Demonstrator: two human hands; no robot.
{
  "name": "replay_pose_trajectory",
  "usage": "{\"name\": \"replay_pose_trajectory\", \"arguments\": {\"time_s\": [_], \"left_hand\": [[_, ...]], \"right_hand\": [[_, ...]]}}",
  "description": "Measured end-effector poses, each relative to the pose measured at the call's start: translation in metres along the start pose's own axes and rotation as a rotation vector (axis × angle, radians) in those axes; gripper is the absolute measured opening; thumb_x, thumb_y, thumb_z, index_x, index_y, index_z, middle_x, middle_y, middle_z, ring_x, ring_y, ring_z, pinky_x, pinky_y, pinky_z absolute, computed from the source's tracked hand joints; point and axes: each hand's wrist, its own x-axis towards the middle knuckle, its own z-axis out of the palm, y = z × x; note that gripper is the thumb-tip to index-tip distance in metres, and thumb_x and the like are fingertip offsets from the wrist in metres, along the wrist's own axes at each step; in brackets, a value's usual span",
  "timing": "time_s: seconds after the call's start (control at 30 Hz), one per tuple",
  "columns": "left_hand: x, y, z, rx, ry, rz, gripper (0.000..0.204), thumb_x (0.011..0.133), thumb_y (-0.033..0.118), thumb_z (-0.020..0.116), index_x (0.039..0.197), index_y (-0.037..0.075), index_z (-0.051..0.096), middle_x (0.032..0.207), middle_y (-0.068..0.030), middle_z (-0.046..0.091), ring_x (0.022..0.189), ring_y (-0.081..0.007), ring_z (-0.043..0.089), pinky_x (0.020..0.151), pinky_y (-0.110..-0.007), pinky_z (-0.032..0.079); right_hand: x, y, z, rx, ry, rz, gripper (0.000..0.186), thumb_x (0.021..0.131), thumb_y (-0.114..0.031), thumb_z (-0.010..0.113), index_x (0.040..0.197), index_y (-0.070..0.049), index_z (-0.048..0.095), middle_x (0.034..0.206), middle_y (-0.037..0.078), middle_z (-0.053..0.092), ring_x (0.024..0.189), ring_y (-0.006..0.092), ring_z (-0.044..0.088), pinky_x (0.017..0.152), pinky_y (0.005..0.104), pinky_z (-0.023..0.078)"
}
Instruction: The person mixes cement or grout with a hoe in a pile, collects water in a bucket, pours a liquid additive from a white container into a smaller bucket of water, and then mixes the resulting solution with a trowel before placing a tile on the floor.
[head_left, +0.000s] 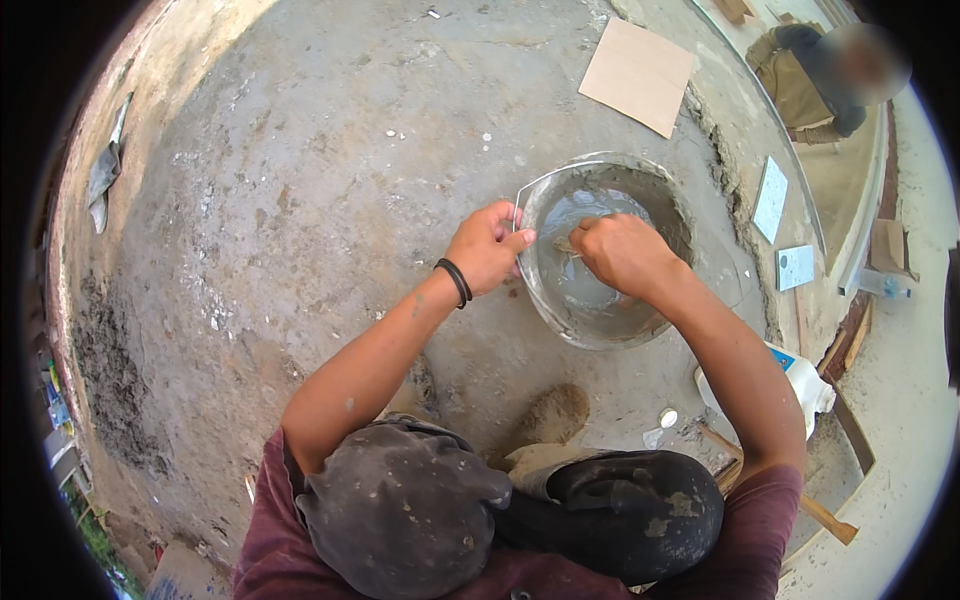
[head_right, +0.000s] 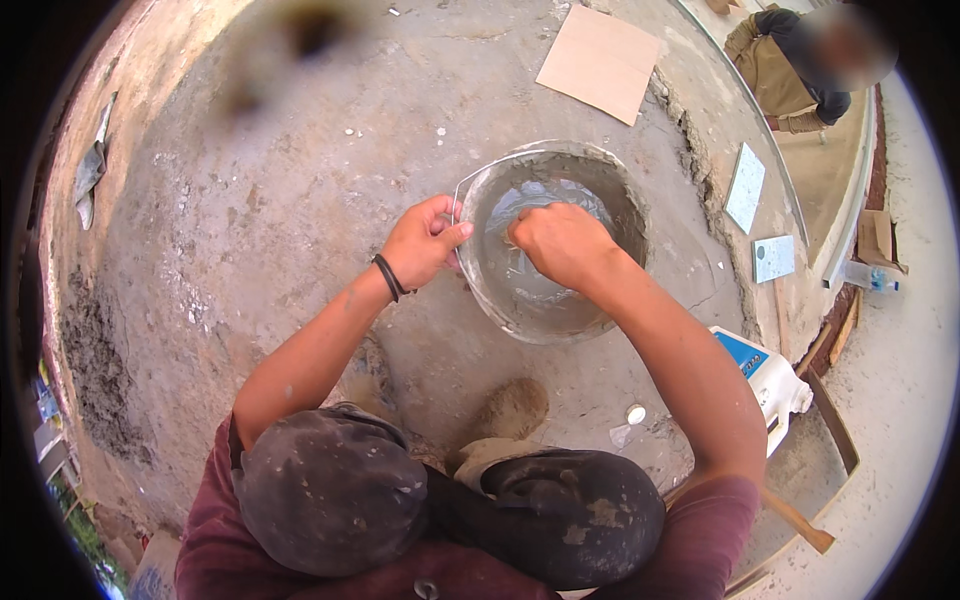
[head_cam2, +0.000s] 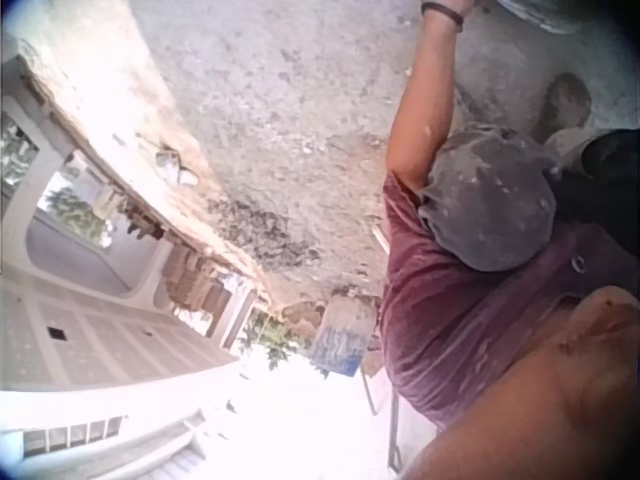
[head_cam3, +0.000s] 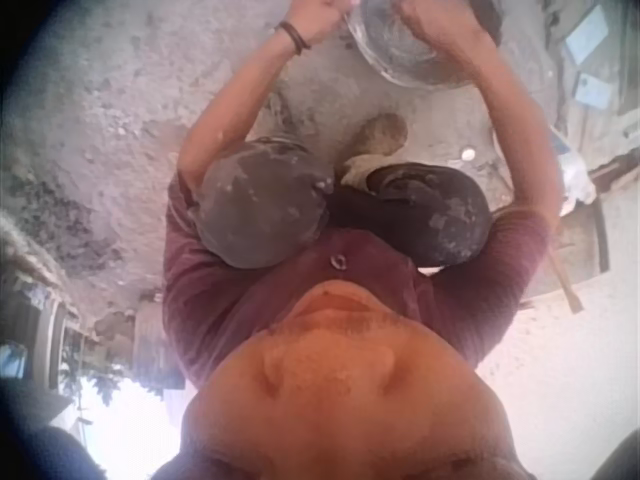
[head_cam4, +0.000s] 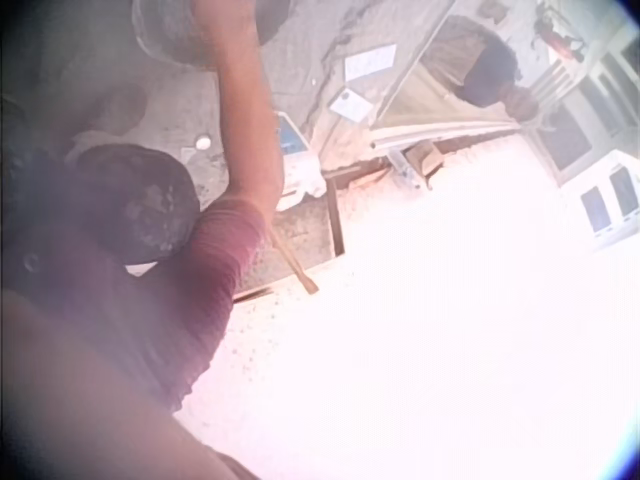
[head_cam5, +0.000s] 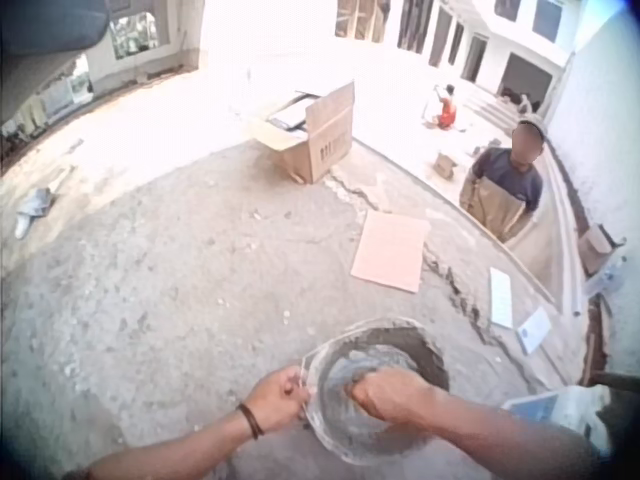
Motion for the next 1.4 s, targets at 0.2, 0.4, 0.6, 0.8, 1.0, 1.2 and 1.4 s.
{"name": "replay_pose_trajectory", "arguments": {"time_s": [0.2,0.4,0.6,0.8,1.0,1.2,1.4], "left_hand": [[-0.001,0.0,0.0,0.0,-0.006,-0.007,0.013,0.099,0.014,0.064,0.104,0.005,0.055,0.074,-0.0001,0.061,0.063,-0.0075,0.06,0.058,-0.027,0.055],[0.001,-0.007,0.0,-0.02,-0.003,0.013,0.013,0.1,0.013,0.063,0.103,0.004,0.054,0.074,-0.0007,0.061,0.063,-0.0076,0.06,0.058,-0.027,0.055],[0.0,-0.006,0.0,0.01,-0.003,0.032,0.013,0.1,0.013,0.063,0.103,0.004,0.055,0.075,-0.0017,0.063,0.064,-0.0083,0.062,0.058,-0.028,0.056],[-0.001,-0.007,0.0,0.011,0.008,0.016,0.013,0.1,0.013,0.063,0.104,0.004,0.055,0.076,-0.0022,0.063,0.064,-0.0086,0.062,0.059,-0.028,0.056],[0.0,-0.006,0.003,-0.002,-0.003,0.017,0.014,0.1,0.015,0.063,0.105,0.004,0.054,0.078,-0.0029,0.064,0.065,-0.0086,0.062,0.059,-0.028,0.057],[0.004,-0.007,0.006,0.007,0.007,0.024,0.013,0.1,0.013,0.063,0.104,0.005,0.054,0.076,-0.0027,0.064,0.066,-0.0088,0.062,0.058,-0.028,0.056],[-0.002,-0.014,0.0,0.151,0.113,0.089,0.016,0.098,0.015,0.063,0.106,0.003,0.056,0.072,-0.0066,0.065,0.06,-0.0125,0.064,0.055,-0.031,0.053]], "right_hand": [[-0.01,0.055,-0.003,-0.241,0.108,0.039,0.011,0.083,-0.006,0.059,0.085,-0.003,0.069,0.094,0.013,0.071,0.09,0.0321,0.071,0.078,0.0413,0.059],[-0.056,0.038,0.017,-0.058,-0.095,0.239,0.009,0.079,-0.007,0.061,0.079,-0.002,0.069,0.083,0.02,0.071,0.079,0.0399,0.072,0.071,0.0472,0.059],[-0.057,-0.004,0.017,0.185,-0.214,0.128,0.01,0.081,-0.011,0.064,0.081,-0.002,0.069,0.083,0.022,0.07,0.082,0.0416,0.07,0.075,0.0488,0.057],[-0.005,0.002,0.005,0.145,-0.052,0.049,0.011,0.085,-0.012,0.064,0.083,-0.003,0.07,0.085,0.02,0.071,0.083,0.0406,0.07,0.076,0.0485,0.057],[-0.026,0.057,0.0,-0.029,0.06,0.189,0.013,0.087,-0.012,0.06,0.084,-0.004,0.069,0.089,0.018,0.071,0.081,0.0398,0.07,0.074,0.0474,0.058],[-0.078,0.029,0.017,0.055,-0.195,0.259,0.011,0.084,-0.011,0.062,0.082,-0.003,0.069,0.085,0.024,0.07,0.082,0.0418,0.07,0.074,0.0489,0.058],[-0.022,-0.026,-0.003,0.32,-0.1,0.124,0.014,0.08,-0.012,0.07,0.082,0.001,0.067,0.084,0.025,0.069,0.085,0.0442,0.068,0.079,0.0508,0.055]]}}
